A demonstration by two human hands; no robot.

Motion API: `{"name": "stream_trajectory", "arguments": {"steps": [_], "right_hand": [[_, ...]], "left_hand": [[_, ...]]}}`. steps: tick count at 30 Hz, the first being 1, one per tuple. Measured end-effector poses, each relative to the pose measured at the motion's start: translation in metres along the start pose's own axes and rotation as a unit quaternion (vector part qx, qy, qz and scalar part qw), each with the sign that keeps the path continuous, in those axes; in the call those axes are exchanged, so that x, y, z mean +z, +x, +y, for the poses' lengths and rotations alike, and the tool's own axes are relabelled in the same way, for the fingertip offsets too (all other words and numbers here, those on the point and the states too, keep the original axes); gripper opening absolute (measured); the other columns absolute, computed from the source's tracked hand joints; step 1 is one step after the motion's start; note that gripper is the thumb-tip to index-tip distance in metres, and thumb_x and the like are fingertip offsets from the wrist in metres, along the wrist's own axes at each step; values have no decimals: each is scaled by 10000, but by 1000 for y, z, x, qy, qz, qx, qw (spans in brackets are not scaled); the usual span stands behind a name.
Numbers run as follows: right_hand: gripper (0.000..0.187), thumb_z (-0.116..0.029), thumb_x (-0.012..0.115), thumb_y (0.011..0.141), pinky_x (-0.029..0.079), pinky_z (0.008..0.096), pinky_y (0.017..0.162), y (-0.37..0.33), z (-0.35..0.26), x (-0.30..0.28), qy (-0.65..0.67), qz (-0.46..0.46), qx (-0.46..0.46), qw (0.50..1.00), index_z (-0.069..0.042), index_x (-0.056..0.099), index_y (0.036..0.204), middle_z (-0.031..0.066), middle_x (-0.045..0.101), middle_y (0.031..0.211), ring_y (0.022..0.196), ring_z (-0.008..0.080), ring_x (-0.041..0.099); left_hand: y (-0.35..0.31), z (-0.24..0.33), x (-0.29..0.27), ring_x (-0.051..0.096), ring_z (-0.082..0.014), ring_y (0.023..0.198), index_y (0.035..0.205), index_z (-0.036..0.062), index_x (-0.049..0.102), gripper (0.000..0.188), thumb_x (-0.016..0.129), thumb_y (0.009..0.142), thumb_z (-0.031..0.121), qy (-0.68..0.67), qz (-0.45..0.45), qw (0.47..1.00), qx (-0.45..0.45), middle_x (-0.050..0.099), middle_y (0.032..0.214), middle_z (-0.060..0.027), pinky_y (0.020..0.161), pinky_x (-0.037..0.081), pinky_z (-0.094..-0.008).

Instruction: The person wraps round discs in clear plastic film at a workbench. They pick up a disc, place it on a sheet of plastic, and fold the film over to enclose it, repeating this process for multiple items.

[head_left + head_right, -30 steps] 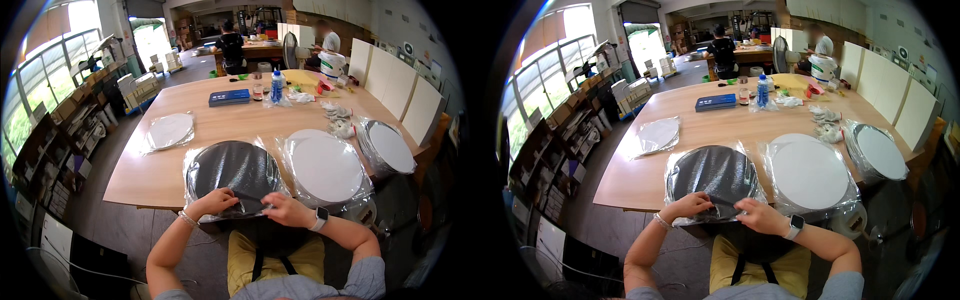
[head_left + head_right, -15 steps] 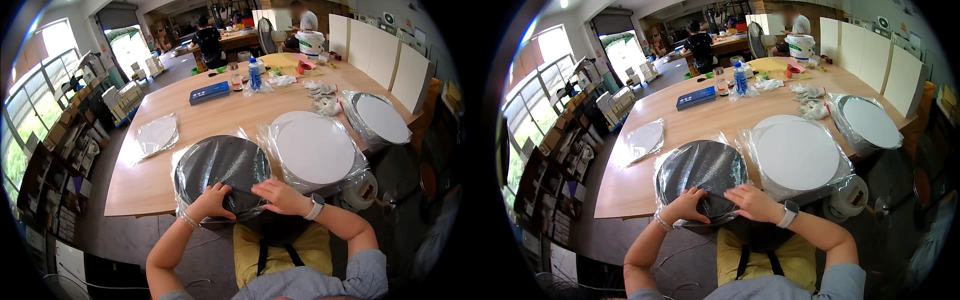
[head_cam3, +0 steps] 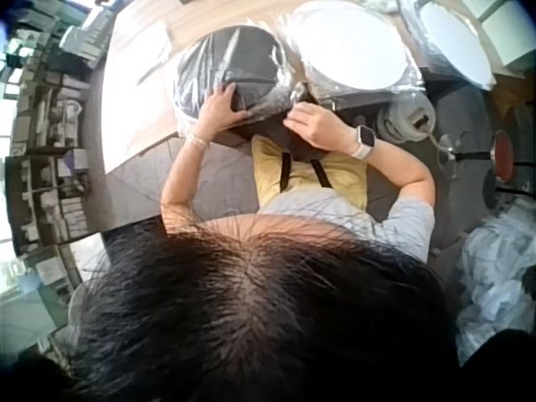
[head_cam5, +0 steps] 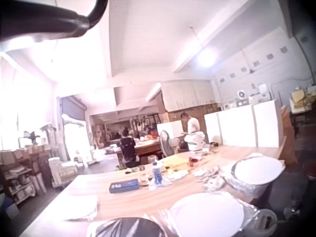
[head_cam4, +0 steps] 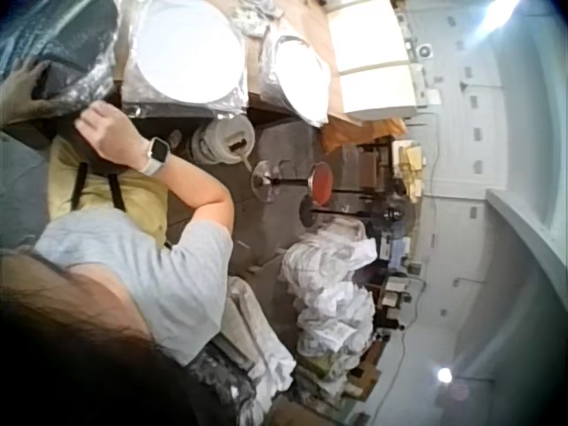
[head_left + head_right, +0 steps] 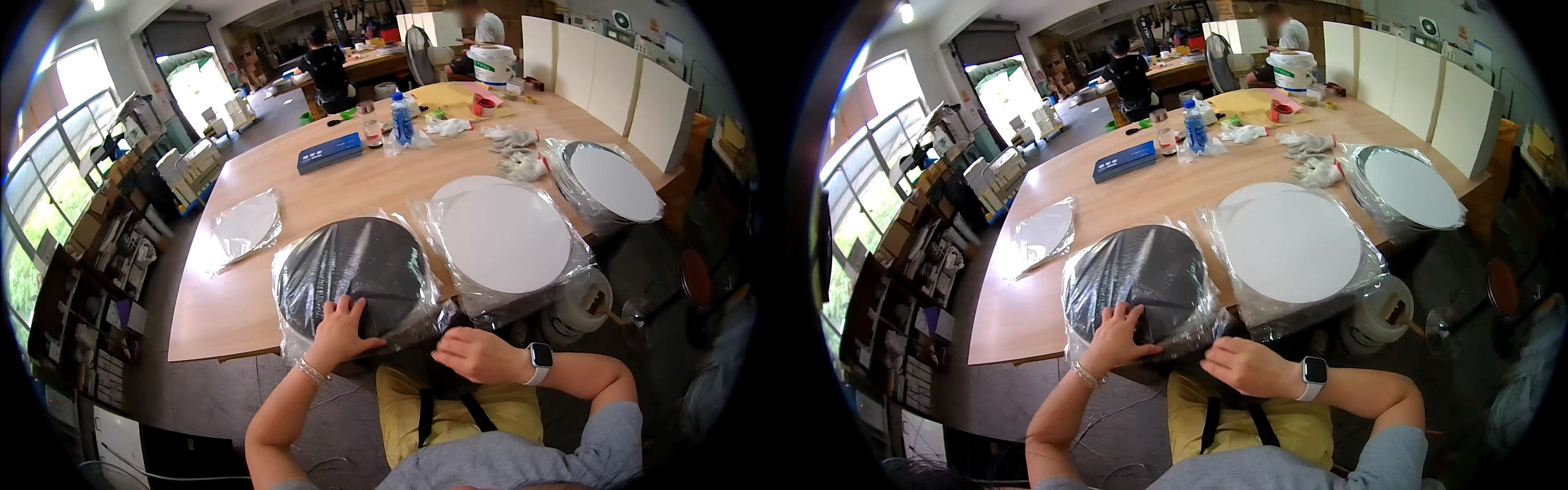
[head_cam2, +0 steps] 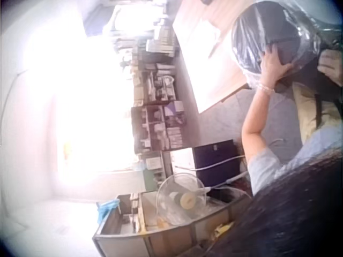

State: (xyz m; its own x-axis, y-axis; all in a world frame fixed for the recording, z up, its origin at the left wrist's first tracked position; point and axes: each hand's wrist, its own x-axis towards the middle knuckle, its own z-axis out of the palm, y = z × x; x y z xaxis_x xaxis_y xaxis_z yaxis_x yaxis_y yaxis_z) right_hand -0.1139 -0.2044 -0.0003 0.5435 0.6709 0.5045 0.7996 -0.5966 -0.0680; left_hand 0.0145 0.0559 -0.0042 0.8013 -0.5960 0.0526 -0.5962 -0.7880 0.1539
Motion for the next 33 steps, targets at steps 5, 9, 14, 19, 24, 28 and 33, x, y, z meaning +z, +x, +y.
{"name": "stream_trajectory", "arguments": {"steps": [5,9,14,19,24,28,33], "right_hand": [[488,-69,582,791,441,373,882,16,30,-14,-84,43,80,992,-19,485,1267,127,525,1202,1091,284,507],[362,-68,552,793,454,388,881,-28,32,16,-149,-177,142,962,-14,570,1150,94,575,1146,1122,257,516],[251,-63,571,783,480,351,853,10,19,6,13,55,69,996,-2,620,1022,94,606,1047,1031,240,560],[218,-61,587,771,496,311,794,50,21,41,125,62,7,990,-4,614,980,74,613,964,904,229,582],[93,-75,551,769,502,314,718,46,28,77,32,-90,55,994,-50,596,847,61,587,833,833,226,576],[119,-79,546,769,510,290,637,42,21,74,-20,-6,121,992,-32,577,874,72,568,793,764,210,598],[491,-81,540,789,523,276,600,48,21,63,-46,0,178,983,53,489,1259,93,571,807,737,200,608]], "left_hand": [[7,8,-2,421,-363,1127,1297,47,470,880,741,645,572,3,-12,999,-38,435,1231,-165,891,463,-451],[-18,6,6,362,-382,1230,1310,52,458,841,760,669,503,11,47,999,5,379,1336,-184,991,377,-470],[-84,7,51,265,-354,1343,1339,132,454,768,754,700,434,120,160,980,-1,302,1457,-143,1042,248,-580],[-134,7,101,259,-365,1354,1300,130,485,612,710,737,209,64,166,983,-45,305,1466,-135,1035,257,-595],[-136,15,82,437,-342,1208,1239,67,520,505,675,768,162,25,142,989,-31,447,1332,-145,948,388,-511],[-117,26,39,605,-296,885,1152,58,567,340,627,829,145,-34,139,989,-27,614,1020,-128,718,504,-391],[-73,37,12,638,-304,665,1088,65,573,225,577,890,173,-68,77,993,-57,644,833,-112,553,497,-400]]}}
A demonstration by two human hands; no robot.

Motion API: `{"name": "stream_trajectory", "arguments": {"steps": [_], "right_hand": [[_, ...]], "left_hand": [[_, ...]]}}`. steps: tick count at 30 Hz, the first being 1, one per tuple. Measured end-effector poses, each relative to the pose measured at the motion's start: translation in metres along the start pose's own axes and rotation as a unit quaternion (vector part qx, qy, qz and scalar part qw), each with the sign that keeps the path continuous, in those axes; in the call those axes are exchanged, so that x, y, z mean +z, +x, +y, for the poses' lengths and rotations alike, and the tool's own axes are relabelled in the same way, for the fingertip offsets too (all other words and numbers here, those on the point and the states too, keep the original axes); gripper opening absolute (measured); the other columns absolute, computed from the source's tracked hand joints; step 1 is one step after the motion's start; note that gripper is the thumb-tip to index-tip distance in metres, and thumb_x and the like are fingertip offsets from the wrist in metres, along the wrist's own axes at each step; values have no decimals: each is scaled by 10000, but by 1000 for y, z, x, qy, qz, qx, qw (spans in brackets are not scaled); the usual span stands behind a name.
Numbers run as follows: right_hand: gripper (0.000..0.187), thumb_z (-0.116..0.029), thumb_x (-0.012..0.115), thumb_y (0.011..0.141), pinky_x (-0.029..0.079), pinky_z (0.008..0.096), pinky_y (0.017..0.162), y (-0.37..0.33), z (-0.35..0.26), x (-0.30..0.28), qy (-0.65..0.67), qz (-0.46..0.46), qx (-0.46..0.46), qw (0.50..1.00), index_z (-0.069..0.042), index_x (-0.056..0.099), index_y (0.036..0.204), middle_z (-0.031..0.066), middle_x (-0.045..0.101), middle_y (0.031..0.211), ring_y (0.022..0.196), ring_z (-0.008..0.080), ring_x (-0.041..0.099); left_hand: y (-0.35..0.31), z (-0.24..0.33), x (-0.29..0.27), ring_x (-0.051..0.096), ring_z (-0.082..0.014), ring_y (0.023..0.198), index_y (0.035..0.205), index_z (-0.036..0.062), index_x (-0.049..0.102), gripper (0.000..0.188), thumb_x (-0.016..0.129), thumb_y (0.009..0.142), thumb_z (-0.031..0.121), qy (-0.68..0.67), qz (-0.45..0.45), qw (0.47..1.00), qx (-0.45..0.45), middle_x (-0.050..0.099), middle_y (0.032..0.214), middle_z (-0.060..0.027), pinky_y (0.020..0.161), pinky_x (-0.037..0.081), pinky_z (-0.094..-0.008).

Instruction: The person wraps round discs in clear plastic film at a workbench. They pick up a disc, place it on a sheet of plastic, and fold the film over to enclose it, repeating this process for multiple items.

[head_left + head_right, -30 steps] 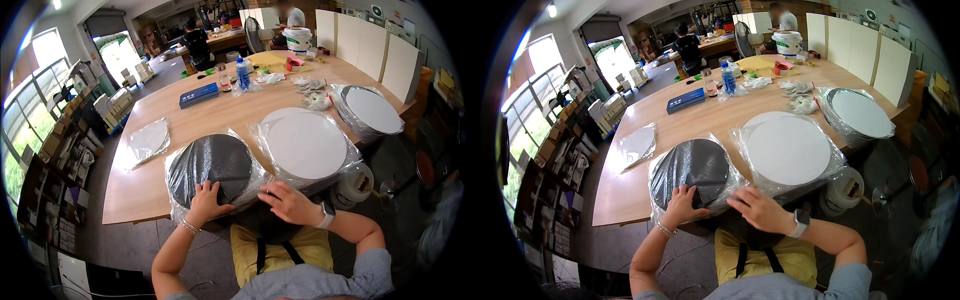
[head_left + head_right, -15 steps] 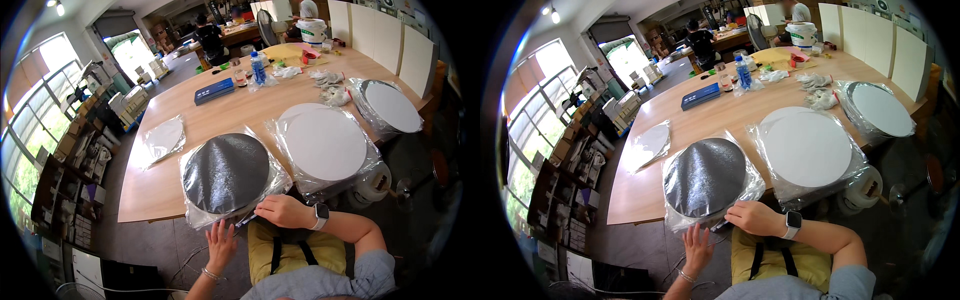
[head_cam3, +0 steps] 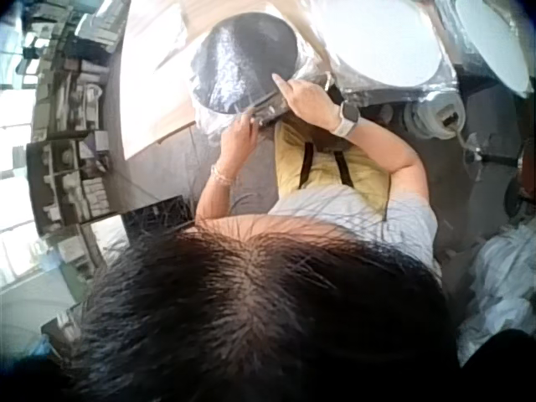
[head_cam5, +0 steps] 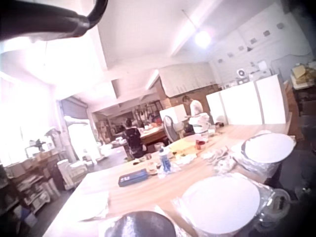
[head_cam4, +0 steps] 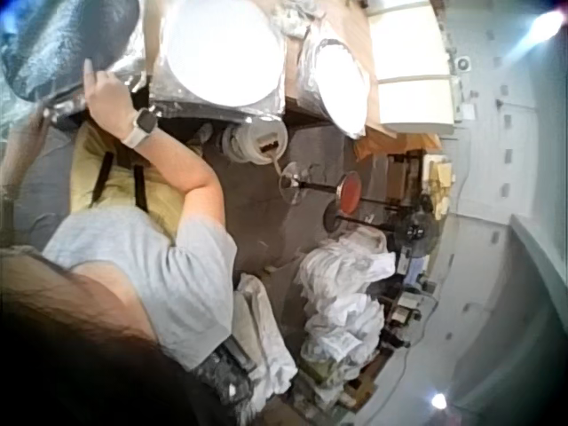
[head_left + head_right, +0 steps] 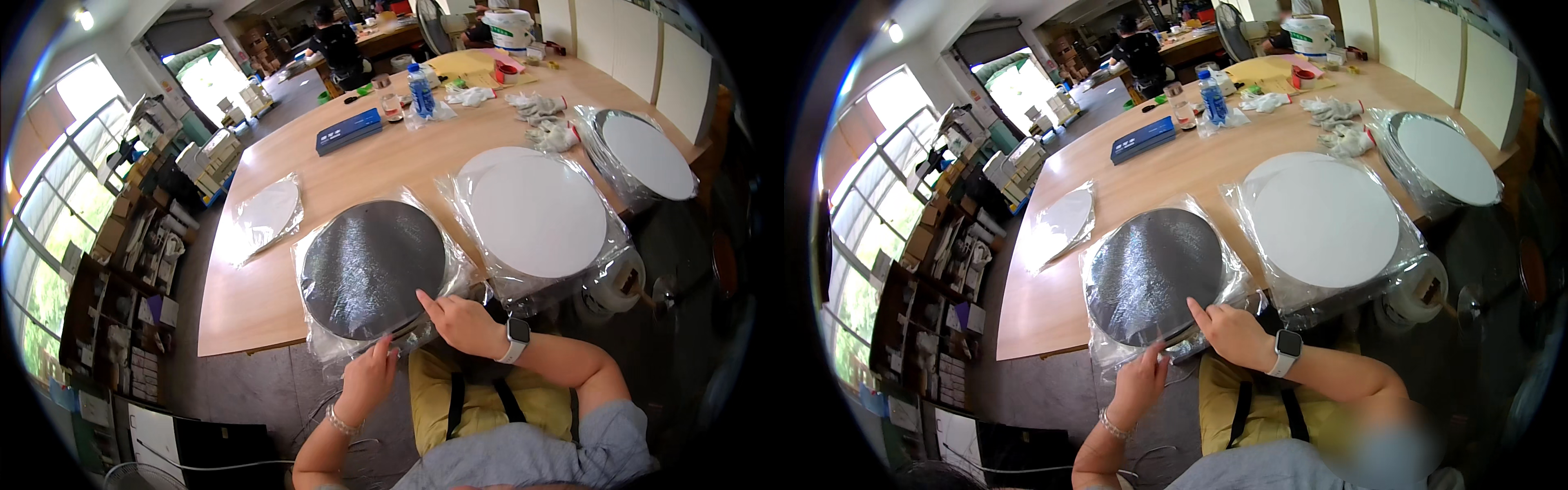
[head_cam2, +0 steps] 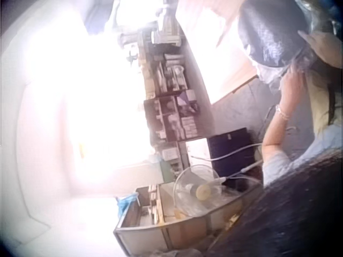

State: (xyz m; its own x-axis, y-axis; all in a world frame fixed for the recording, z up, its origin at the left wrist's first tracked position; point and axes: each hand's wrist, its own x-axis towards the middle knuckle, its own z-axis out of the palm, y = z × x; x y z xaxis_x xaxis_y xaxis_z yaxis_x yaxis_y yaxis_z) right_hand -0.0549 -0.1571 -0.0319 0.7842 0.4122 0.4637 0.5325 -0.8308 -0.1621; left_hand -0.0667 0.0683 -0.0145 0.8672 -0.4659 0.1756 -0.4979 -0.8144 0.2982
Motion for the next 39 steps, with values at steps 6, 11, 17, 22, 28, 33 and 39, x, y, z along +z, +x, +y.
{"name": "stream_trajectory", "arguments": {"steps": [6,11,17,22,28,33,39], "right_hand": [[181,-82,556,765,505,298,596,6,7,6,-5,40,33,999,-60,599,940,53,537,760,711,199,607],[57,-77,586,756,484,320,582,20,14,4,54,119,58,990,-87,550,800,56,534,712,690,203,609],[178,-90,547,805,512,336,693,8,16,9,132,135,48,981,-52,551,979,107,636,883,818,251,645],[259,-182,614,813,423,476,912,-18,11,11,48,83,-9,995,-48,594,1034,150,562,1232,1132,306,540],[171,-168,575,798,375,525,985,-27,10,17,15,59,-4,998,-7,620,834,203,517,1289,1241,344,451],[159,-138,539,795,354,497,1019,-30,11,18,18,58,24,998,3,608,817,288,500,1274,1241,393,436],[169,-143,539,802,348,475,1029,-31,15,18,34,67,37,997,10,605,831,290,503,1268,1239,386,438]], "left_hand": [[22,14,8,638,-312,685,1093,63,560,229,580,884,153,-20,27,998,55,647,858,-125,565,499,-398],[34,19,18,629,-334,686,1109,66,574,237,574,888,151,-24,21,996,85,646,840,-131,593,502,-407],[55,18,9,618,-349,650,1022,36,632,206,551,912,189,-92,-91,991,11,649,758,-161,599,488,-431],[53,13,4,611,-337,671,1012,37,629,191,608,874,167,-97,-104,990,23,635,785,-165,608,477,-410],[69,11,27,576,-330,868,976,38,577,230,681,814,164,12,78,990,118,578,961,-134,718,464,-413],[86,-3,27,561,-331,924,850,27,587,257,748,744,198,-24,25,995,96,592,961,-126,823,439,-402],[91,0,18,603,-287,844,790,5,641,212,755,729,173,-72,4,995,75,632,893,-94,749,477,-365]]}}
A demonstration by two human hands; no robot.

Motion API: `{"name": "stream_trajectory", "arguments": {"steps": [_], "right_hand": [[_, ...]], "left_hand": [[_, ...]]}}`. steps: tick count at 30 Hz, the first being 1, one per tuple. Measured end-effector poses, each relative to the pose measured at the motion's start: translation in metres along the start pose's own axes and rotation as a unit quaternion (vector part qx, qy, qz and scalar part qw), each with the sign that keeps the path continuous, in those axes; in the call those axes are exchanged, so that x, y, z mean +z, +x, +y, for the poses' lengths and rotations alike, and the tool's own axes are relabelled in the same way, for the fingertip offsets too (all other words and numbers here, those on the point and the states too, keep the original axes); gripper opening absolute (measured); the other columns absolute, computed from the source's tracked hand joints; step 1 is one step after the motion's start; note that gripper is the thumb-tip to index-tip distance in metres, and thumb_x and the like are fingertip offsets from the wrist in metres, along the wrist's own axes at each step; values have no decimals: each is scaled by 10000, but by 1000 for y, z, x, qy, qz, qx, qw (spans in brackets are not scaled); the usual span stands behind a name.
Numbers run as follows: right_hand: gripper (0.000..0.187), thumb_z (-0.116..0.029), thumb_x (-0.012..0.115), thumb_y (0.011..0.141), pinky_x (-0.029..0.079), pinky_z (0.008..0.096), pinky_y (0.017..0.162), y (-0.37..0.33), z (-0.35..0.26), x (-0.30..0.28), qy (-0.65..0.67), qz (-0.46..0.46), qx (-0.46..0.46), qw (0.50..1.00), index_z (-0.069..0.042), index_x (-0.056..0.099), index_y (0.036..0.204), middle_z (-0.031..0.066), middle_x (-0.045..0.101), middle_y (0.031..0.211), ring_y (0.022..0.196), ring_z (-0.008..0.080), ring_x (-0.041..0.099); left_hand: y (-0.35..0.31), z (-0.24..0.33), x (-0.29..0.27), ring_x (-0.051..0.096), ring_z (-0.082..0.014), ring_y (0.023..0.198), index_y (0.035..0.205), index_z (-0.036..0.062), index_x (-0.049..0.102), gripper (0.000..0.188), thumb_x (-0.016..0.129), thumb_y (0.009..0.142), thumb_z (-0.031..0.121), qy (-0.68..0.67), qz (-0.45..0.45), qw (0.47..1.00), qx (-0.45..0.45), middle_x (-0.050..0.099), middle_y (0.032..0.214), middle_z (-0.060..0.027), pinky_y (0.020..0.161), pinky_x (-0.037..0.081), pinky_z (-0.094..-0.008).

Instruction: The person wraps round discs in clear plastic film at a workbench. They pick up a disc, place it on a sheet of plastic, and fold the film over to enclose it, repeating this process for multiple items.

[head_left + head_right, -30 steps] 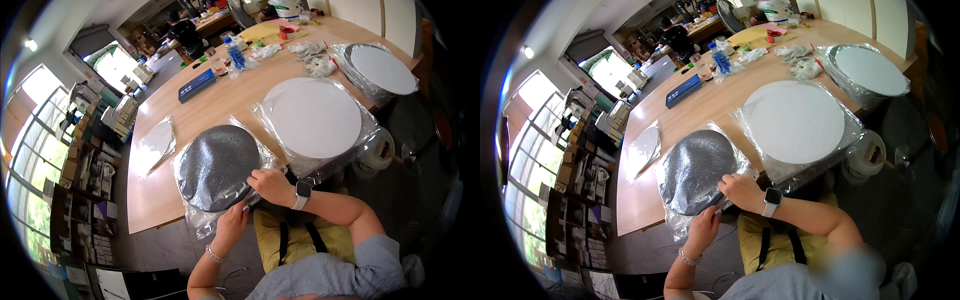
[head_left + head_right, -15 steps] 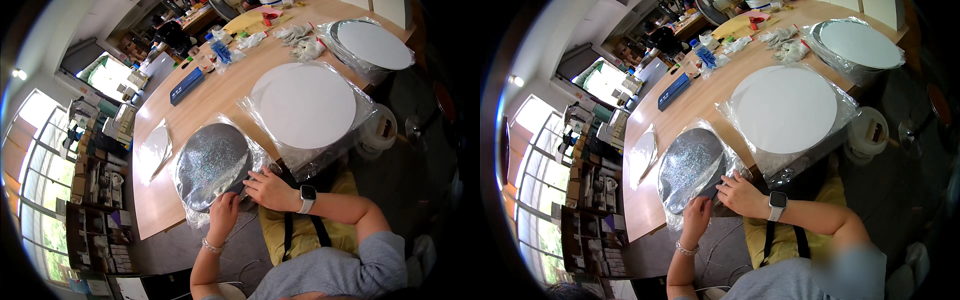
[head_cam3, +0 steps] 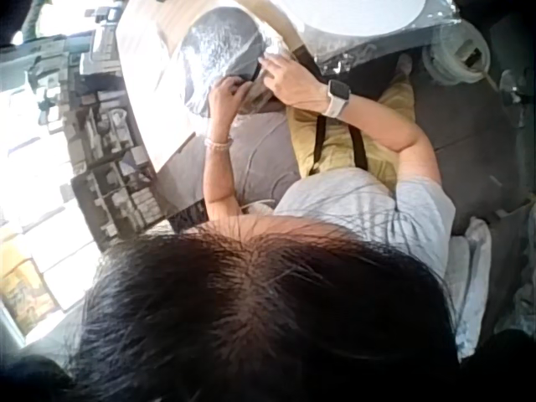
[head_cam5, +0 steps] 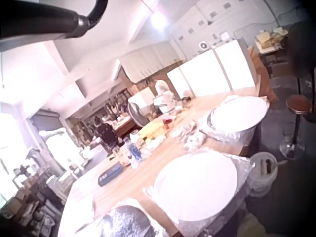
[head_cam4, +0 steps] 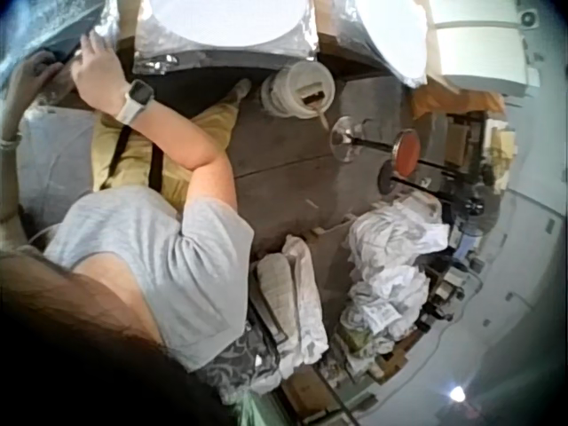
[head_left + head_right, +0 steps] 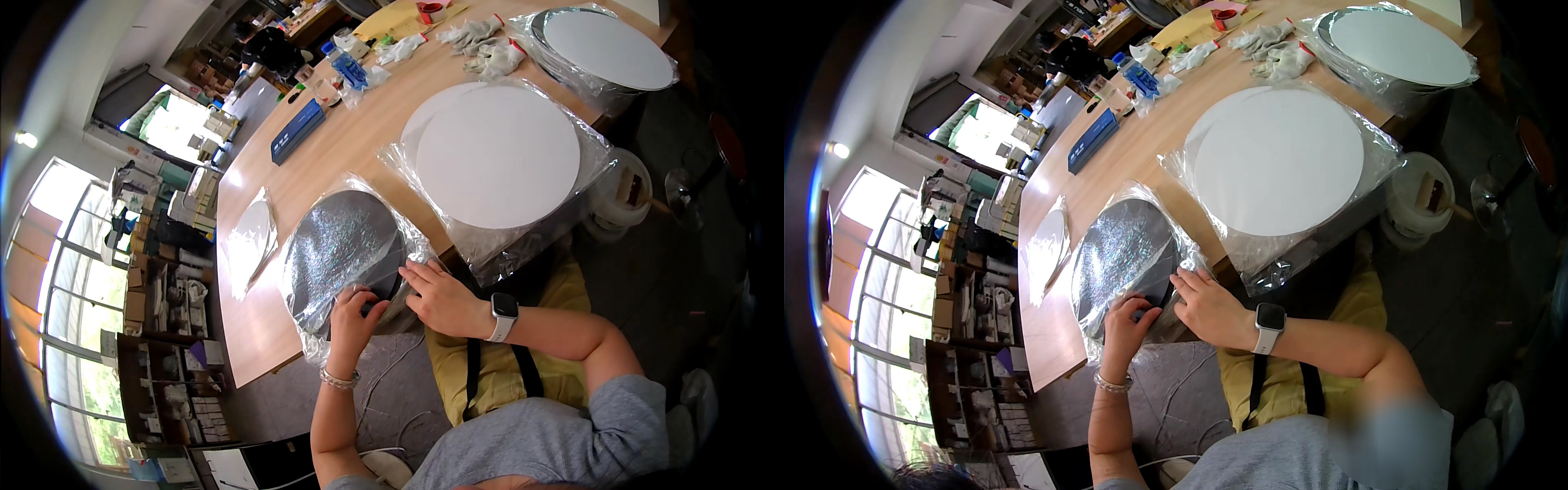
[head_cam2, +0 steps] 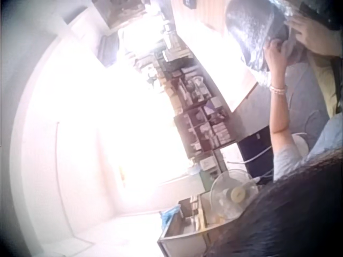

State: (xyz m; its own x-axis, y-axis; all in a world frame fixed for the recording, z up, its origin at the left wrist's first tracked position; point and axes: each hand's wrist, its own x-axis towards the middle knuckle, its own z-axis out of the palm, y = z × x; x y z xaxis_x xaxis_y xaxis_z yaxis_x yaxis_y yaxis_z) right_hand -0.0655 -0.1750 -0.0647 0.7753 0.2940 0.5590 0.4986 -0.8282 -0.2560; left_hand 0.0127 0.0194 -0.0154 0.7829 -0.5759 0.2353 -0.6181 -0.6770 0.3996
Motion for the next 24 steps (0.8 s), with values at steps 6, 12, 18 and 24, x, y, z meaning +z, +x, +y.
{"name": "stream_trajectory", "arguments": {"steps": [6,12,18,24], "right_hand": [[172,-140,531,808,360,474,1023,2,1,1,34,3,5,999,11,609,835,283,514,1254,1230,378,446],[174,-139,528,808,376,474,1013,3,2,-2,45,10,12,999,11,615,827,261,535,1230,1213,364,459],[172,-137,533,804,383,465,1001,3,2,0,53,17,20,998,6,621,838,247,553,1207,1206,352,466],[173,-132,532,806,379,453,1004,5,3,-5,64,8,19,998,12,620,845,243,560,1202,1205,345,470]], "left_hand": [[-1,-6,-4,635,-283,798,856,14,657,126,681,802,126,0,5,1000,14,658,876,-116,678,508,-370],[-8,-10,5,645,-317,798,1033,28,614,195,600,847,83,158,23,987,28,656,912,-169,677,529,-393],[-3,-2,-2,629,-328,895,1061,50,599,279,677,809,139,134,-6,984,115,642,1051,-137,741,514,-401],[3,-1,-12,658,-233,742,1013,51,628,390,803,701,205,51,-57,997,15,673,974,-111,591,519,-298]]}}
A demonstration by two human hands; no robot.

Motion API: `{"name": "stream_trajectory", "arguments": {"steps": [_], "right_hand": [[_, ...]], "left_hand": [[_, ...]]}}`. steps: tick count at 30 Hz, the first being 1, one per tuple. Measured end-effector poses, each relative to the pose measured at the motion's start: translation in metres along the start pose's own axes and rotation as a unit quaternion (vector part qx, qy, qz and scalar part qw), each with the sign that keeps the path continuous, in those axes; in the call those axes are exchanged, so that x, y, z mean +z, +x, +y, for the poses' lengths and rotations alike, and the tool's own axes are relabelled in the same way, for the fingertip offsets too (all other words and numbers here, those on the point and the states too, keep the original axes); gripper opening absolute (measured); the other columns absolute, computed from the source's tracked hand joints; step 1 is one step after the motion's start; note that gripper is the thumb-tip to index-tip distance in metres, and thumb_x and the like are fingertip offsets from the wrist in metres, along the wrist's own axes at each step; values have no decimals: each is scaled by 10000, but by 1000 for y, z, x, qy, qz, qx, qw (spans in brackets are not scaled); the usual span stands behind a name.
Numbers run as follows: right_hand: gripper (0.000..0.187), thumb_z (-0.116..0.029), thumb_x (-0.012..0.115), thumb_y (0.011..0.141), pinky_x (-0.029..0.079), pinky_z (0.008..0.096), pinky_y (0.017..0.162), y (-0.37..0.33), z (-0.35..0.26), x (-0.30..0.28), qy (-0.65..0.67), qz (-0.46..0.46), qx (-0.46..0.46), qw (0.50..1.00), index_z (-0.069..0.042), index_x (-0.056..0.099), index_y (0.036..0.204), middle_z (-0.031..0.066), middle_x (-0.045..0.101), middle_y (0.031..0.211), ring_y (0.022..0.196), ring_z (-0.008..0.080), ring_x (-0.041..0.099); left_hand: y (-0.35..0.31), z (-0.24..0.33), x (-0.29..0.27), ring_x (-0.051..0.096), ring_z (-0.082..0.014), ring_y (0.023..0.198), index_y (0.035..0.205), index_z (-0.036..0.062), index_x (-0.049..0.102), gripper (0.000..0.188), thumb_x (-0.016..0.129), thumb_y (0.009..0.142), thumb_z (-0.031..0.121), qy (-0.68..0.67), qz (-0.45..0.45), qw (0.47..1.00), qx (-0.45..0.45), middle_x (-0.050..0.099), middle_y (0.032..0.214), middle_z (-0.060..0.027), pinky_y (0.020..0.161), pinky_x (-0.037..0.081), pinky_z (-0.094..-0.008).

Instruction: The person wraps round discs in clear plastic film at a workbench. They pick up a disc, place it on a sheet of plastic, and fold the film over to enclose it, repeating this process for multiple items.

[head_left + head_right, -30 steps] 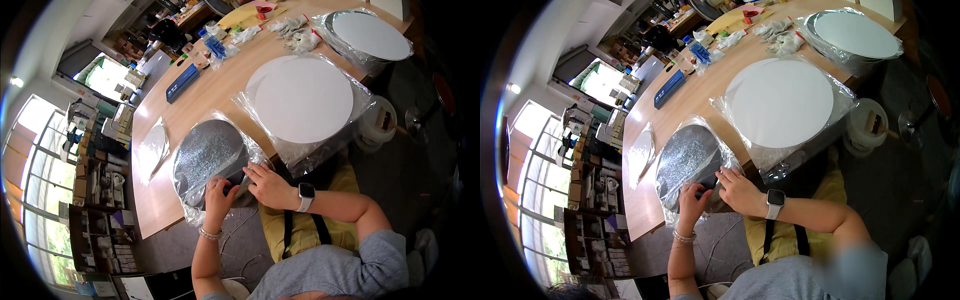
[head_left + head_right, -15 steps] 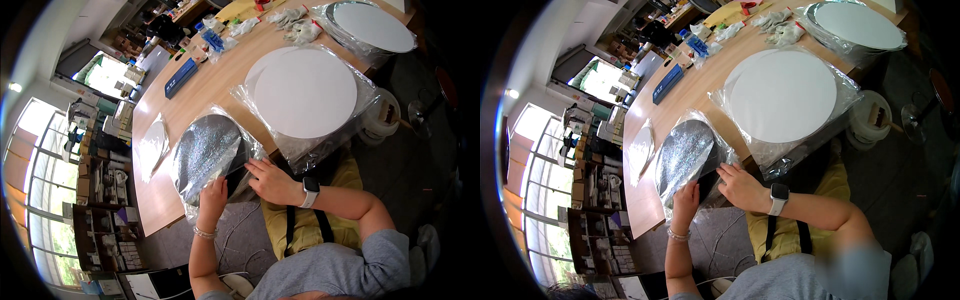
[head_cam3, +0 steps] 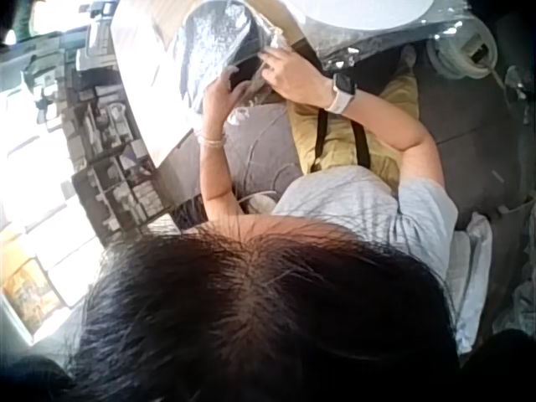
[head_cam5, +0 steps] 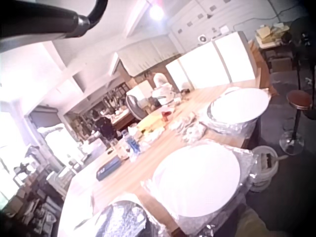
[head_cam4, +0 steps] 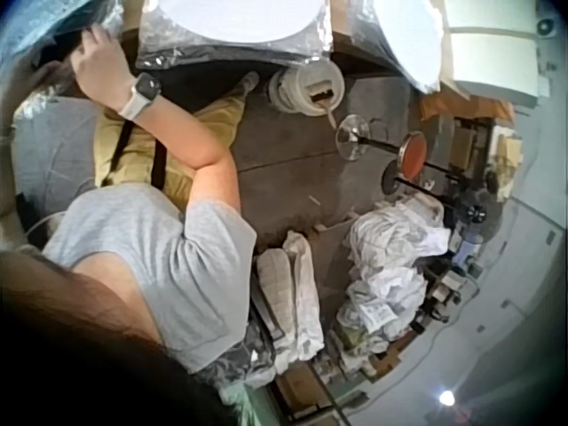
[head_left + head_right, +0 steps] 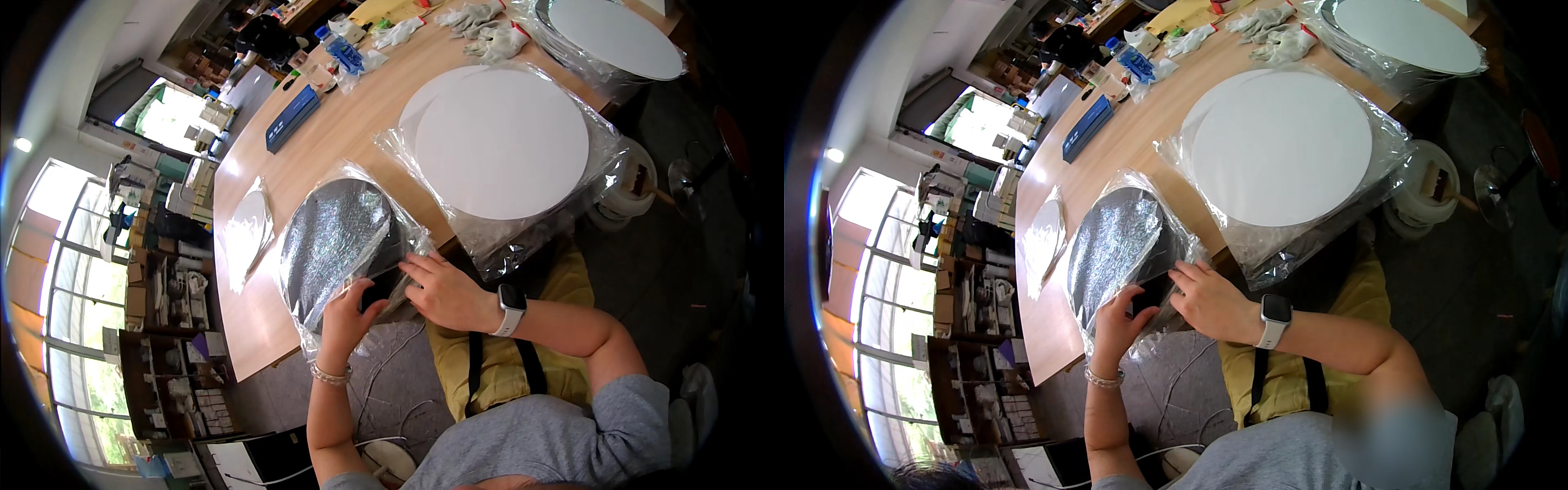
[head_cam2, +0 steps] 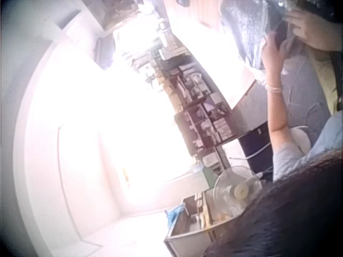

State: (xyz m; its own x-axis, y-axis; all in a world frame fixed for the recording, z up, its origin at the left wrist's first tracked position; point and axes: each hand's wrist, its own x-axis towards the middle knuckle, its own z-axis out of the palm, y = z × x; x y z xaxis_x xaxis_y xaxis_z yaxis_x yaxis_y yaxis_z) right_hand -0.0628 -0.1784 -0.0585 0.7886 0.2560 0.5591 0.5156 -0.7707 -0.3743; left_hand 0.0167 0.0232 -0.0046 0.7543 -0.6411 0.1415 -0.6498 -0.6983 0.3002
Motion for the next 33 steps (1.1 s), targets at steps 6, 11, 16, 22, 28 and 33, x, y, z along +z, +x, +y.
{"name": "stream_trajectory", "arguments": {"steps": [6,11,16,22,28,33], "right_hand": [[177,-134,536,805,370,453,1015,0,1,1,1,4,-2,1000,11,624,856,240,566,1199,1202,345,476],[181,-134,531,809,368,450,1017,0,1,0,4,5,0,1000,12,625,860,236,570,1194,1201,343,477],[180,-132,528,810,371,444,1015,-1,2,1,5,10,-1,1000,11,625,856,230,575,1188,1198,338,481],[176,-128,523,812,383,450,1010,0,1,2,8,7,3,1000,12,619,857,221,578,1184,1204,341,478],[179,-129,520,814,396,460,1003,-1,2,3,7,0,3,1000,13,616,865,220,578,1183,1207,343,478],[179,-128,519,814,396,453,1001,0,1,3,0,7,2,1000,11,619,867,215,583,1178,1199,341,485]], "left_hand": [[1,-9,-2,661,-189,693,1003,47,630,397,816,684,194,-27,6,1000,5,680,947,-92,567,525,-275],[3,7,-12,667,-193,730,1019,45,631,389,806,694,164,-14,-37,999,-33,679,945,-105,592,538,-282],[2,6,-13,665,-249,768,1056,49,609,323,730,776,155,-57,-31,998,7,663,981,-157,665,537,-313],[-12,-6,6,657,-313,847,991,7,598,164,613,836,59,117,67,985,103,644,1050,-179,698,550,-357],[-17,-12,22,663,-303,793,892,30,579,113,658,838,91,155,137,975,86,653,964,-151,629,570,-357],[-19,-15,22,651,-318,853,1014,33,604,178,641,840,52,89,145,984,55,647,986,-158,709,554,-376]]}}
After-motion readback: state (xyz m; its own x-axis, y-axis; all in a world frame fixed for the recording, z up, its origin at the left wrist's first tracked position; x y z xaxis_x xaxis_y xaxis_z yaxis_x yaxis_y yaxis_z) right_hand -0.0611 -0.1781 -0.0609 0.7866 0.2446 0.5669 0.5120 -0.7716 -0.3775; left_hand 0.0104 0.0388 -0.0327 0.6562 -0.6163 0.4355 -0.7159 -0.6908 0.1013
